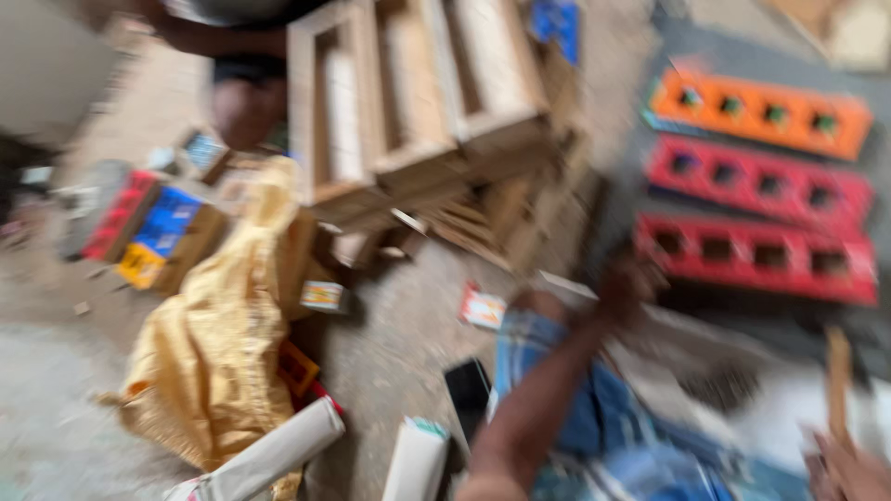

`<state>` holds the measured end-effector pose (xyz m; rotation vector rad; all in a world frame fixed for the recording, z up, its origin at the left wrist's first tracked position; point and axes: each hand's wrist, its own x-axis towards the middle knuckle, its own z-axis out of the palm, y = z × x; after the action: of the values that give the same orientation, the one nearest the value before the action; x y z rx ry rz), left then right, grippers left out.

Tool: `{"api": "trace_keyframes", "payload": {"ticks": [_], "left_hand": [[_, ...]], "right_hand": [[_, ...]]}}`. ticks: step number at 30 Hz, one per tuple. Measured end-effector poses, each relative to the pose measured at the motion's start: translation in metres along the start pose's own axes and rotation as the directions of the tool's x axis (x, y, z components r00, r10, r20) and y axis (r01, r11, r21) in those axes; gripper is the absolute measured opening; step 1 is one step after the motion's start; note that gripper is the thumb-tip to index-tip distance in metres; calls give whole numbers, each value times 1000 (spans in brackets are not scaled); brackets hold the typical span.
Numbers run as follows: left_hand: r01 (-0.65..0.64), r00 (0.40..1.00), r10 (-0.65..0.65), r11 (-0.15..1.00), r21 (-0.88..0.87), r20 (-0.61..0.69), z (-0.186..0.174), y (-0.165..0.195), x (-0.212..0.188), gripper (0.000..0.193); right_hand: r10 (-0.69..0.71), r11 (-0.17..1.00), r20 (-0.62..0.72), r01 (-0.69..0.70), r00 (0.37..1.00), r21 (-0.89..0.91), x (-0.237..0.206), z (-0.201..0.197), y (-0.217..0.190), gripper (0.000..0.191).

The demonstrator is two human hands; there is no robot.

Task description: The person sits on the floor and uses a hammer to drive nails into small wooden blocks with rectangular cutouts. They repeatedly pick up blocks, place them on a work surface, hammer nails, and set the finished pieces aside.

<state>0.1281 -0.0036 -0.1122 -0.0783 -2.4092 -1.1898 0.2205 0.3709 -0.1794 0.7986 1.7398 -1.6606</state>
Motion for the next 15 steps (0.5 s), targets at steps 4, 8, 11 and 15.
{"api": "trace_keyframes", "payload": {"ticks": [4, 8, 11, 15], "left_hand": [[168, 985, -171, 981, -95, -20, 11, -53, -5, 39], [156, 988, -155, 985, -72, 8, 33, -69, -8, 49], [24, 999, -22, 997, -77, 23, 44, -64, -1, 60], [-11, 1000, 10, 1000, 6, 21, 54, -57, 4, 63]], "right_hand": [[-28, 998, 50, 25, 998, 65, -28, -5, 4, 23], [37, 999, -7, -37, 999, -21, -56, 10, 7, 32], [-1, 998, 58, 5, 998, -66, -70, 30, -6, 34], [-102, 980, 105, 118, 989, -159, -80, 47, -27, 35]]}}
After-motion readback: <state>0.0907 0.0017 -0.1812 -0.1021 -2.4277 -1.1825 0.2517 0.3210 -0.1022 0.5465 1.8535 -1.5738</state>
